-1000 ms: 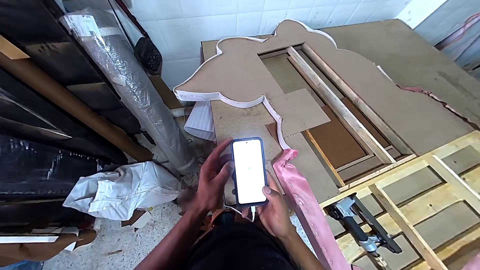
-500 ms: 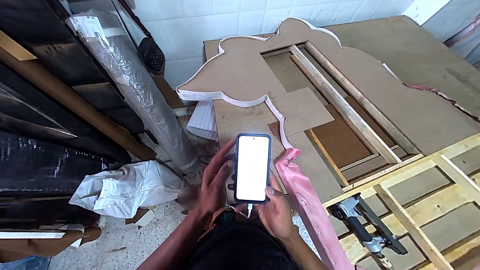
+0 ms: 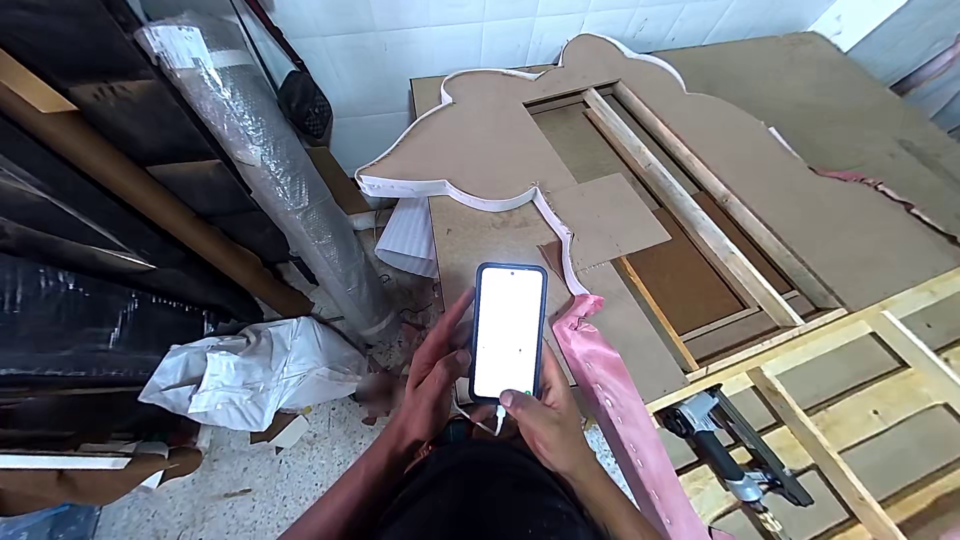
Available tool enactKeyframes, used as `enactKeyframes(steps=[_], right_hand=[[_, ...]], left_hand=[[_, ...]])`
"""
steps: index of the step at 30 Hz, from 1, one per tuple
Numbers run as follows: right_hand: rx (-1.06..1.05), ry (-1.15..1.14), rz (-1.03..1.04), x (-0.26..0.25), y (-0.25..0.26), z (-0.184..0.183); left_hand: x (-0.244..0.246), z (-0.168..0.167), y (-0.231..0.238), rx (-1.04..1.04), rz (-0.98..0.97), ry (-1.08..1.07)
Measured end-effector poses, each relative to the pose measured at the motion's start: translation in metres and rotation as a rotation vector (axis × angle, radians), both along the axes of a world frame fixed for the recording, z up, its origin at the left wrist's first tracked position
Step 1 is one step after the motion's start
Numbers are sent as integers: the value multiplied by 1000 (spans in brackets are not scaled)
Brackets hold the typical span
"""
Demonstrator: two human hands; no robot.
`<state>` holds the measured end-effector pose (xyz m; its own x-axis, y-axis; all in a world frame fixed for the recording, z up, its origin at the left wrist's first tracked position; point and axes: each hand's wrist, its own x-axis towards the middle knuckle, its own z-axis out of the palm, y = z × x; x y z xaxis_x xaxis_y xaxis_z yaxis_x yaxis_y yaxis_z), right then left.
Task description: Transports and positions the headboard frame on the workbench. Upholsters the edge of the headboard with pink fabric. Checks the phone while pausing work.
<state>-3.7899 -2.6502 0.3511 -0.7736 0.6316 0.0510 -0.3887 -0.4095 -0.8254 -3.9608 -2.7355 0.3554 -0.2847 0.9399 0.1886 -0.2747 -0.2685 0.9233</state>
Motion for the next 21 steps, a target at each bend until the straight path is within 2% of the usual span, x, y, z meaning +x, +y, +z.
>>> enactKeyframes(steps=[15, 21], right_hand=[[15, -33, -8, -10, -13, 5], [-9, 24, 22, -13, -17, 2]], left_hand=[[-9, -4, -12, 50, -32, -6], [-15, -4, -17, 83, -51, -8]])
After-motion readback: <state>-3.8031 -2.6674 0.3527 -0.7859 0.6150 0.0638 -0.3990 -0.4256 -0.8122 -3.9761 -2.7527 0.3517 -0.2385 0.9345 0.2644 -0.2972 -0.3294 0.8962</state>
